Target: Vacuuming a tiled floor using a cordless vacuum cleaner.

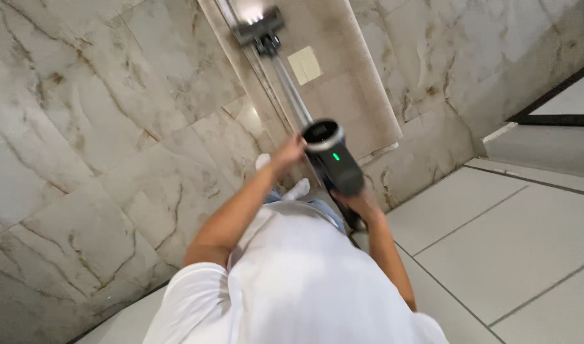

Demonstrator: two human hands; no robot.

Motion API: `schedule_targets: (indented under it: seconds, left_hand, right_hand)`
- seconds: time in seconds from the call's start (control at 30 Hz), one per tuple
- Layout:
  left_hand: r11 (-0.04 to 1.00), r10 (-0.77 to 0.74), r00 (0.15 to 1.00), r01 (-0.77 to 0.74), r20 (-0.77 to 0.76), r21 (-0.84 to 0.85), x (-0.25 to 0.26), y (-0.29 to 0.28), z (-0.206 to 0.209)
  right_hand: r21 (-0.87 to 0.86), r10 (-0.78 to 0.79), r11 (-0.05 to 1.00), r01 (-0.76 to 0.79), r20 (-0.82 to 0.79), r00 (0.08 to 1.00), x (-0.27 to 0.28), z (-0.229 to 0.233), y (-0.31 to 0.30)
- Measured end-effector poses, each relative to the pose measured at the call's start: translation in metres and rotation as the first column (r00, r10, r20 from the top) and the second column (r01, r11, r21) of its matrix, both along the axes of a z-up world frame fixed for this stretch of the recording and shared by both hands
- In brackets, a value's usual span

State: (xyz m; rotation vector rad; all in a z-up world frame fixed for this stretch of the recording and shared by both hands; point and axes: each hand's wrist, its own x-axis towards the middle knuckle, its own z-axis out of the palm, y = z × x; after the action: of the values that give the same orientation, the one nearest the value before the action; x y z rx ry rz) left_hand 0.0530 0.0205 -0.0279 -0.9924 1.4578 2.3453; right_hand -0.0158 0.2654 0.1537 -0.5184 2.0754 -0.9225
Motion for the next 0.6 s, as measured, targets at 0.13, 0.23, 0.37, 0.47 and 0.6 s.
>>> schedule_targets:
  seconds: [0.13,0.23,0.37,0.47,0.6]
  left_hand:
    - [0.970,-0.078,0.987,0.107,-0.138,0.217,0.032,0.026,0.084]
    - [0.972,-0.109,0.994,0.107,0.002,0.209,0.023,0.021,0.071]
    - [0.991,0.042,0.995,-0.030,-0.093,0.130,-0.001,-0.019,0.033]
    - [0.996,0.093,0.994,-0.093,-0.053,-0.006,-0.034,-0.063,0.041]
    - [0.969,0.199,0.980,-0.192,0.029,-0.156,-0.066,-0.085,0.044]
  right_hand:
    - [0.330,-0.250,0.927,0.180,0.184,0.950,0.019,0.055,0.023]
    - [0.308,-0.210,0.937,0.164,0.123,0.970,0.016,0.066,0.002]
    - [0.247,-0.153,0.960,0.128,0.084,0.985,-0.005,0.035,-0.042]
    - [0.253,-0.104,0.965,0.068,0.129,0.986,-0.033,-0.014,-0.075]
    - [0.082,-0.133,0.990,0.114,0.296,0.946,-0.077,-0.050,-0.097]
